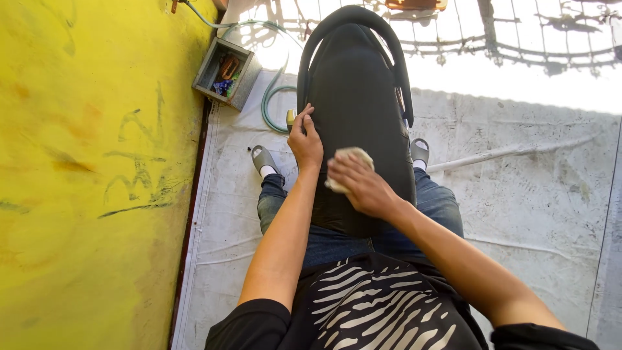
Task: The person cleans the underside of a scooter seat with a cloth, then flips the seat over and wipes the top surface. The person sits on the floor while continuing to wipe the seat.
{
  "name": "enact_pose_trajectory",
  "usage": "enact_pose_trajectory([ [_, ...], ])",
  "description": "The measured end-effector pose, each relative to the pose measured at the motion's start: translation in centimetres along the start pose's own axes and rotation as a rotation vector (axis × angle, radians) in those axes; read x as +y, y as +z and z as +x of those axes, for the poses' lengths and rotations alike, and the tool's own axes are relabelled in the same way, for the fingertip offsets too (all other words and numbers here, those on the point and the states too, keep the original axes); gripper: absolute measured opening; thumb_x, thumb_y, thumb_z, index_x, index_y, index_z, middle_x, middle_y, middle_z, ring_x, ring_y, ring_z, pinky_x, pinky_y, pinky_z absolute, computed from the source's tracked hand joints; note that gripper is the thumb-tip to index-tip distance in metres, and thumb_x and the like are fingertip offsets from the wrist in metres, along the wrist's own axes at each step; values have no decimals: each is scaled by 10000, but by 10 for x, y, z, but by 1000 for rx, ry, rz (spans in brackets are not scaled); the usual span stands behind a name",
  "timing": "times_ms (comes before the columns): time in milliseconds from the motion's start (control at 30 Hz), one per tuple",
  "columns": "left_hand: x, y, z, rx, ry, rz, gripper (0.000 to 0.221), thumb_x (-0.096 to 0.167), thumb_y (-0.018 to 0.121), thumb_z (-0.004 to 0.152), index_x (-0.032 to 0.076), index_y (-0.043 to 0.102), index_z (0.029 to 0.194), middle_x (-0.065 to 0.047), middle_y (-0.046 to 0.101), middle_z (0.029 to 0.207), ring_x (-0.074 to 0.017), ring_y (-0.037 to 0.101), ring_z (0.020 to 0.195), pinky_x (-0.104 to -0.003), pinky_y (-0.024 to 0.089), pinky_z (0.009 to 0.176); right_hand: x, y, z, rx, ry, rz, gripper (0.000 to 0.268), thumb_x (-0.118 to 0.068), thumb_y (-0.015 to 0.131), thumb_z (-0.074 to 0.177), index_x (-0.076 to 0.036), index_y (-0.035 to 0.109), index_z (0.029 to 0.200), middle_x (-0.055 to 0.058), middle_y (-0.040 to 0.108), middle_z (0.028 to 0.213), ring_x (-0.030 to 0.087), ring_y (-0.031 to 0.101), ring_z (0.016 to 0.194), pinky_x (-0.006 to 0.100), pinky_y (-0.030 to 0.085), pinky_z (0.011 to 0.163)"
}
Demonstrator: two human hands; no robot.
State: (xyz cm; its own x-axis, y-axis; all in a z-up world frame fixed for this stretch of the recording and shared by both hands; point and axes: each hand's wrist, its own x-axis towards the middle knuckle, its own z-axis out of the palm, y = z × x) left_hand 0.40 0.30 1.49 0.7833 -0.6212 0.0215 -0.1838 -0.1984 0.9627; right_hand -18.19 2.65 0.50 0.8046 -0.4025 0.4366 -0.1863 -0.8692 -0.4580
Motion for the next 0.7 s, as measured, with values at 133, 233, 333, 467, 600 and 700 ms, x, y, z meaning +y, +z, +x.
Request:
enact_pose_trajectory([
  [133,5,-1,-2,20,-33,-65,267,167,517,1033,198,775,1096,-54,741,1243,-307,684,1173,-428,558,1001,15,-32,-40,-21,-102,-7,380,-153,472,990,-104,663,1315,97,613,1450,325,530,1399,472,364,1198],
  [233,-11,1,3,52,-115,-127,242,210,537,1025,205,779,1026,-31,762,1191,-265,695,1154,-397,547,1011,60,-36,-32,25,-143,-28,408,-182,432,997,-89,672,1312,125,615,1451,347,547,1377,469,370,1197],
  [333,-15,3,7,81,-170,-270,285,234,520,1036,183,796,985,-55,778,1131,-231,712,1127,-341,539,1013,99,-50,22,53,8,-156,513,-38,543,904,-94,638,1405,123,584,1500,353,494,1432,480,310,1237],
  [467,-3,-2,7,81,-151,-207,336,242,489,1024,108,780,923,-60,792,1086,-217,728,1071,-315,538,983,120,-47,110,141,234,-122,551,47,613,851,-29,628,1396,141,569,1495,356,409,1454,475,306,1213],
  [600,2,-4,7,74,-137,-157,467,317,443,1018,18,768,865,-59,809,1029,-202,741,982,-276,523,933,119,-8,150,186,136,-95,362,-33,602,921,8,670,1274,159,637,1386,350,462,1389,480,250,1184],
  [700,-20,8,14,163,-227,14,355,487,525,1000,295,789,857,13,786,923,-274,721,1013,-419,560,936,81,18,123,17,37,-80,500,-35,652,792,-67,709,1288,152,652,1401,368,490,1418,501,274,1234],
])
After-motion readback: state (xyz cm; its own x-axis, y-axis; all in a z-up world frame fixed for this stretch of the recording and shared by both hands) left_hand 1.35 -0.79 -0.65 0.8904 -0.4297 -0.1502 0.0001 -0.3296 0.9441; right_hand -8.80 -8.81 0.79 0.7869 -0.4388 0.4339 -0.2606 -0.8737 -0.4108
